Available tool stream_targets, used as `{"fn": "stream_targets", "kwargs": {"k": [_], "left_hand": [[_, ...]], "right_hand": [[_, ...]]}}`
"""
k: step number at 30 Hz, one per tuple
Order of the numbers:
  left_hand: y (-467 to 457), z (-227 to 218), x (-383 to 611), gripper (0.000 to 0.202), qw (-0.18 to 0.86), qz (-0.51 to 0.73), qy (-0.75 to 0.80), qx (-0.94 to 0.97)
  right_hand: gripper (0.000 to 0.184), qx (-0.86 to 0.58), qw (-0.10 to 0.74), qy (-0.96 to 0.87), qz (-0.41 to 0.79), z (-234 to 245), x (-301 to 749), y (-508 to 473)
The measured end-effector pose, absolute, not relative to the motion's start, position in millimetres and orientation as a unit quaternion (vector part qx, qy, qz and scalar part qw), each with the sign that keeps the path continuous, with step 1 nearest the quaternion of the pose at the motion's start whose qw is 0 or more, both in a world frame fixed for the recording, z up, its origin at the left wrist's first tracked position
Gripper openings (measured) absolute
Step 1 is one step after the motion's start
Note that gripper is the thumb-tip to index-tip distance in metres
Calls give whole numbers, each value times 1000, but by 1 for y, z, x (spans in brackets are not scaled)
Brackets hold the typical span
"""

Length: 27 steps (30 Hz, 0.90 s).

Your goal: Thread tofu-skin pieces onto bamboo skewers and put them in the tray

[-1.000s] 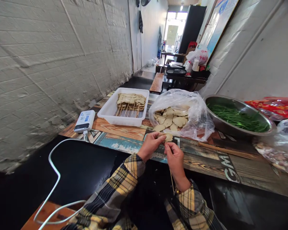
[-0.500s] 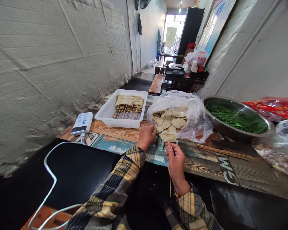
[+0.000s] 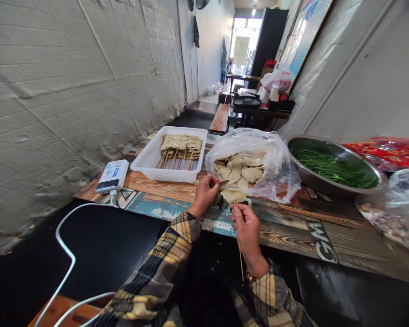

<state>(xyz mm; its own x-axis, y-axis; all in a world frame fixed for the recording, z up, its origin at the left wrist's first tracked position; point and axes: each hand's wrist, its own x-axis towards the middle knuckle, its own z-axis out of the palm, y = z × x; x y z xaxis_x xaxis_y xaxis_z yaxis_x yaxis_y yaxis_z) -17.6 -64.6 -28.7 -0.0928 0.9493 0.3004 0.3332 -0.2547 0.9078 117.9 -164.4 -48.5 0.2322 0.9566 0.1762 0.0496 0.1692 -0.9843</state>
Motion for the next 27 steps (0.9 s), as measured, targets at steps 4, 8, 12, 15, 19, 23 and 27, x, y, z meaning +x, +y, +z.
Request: {"fn": "stream_targets", "kwargs": {"k": [4,8,12,15,19,23,27], "left_hand": [[-78,-27,-30,24,506,568,465,454],[-86,-29,-39,32,548,574,452,407],[-85,-32,-44,35,555,594,433,389],[-85,-33,-46,31,568,613,406,371],[-86,-35,-47,26,571,621,392,365],[-87,-37,-47,23,557,619,396,387],[-88,-37,-47,23,541,616,408,401]], "right_hand": [[32,-499,553,-511,429,-44,120,-166],[30,-489,512,-552,441,-42,124,-167],[29,-486,471,-586,445,-42,127,-166],[29,-481,446,-612,441,-41,127,-165],[30,-486,425,-626,438,-39,126,-163],[31,-490,422,-629,432,-38,124,-163],[31,-491,423,-632,426,-40,124,-163]]}}
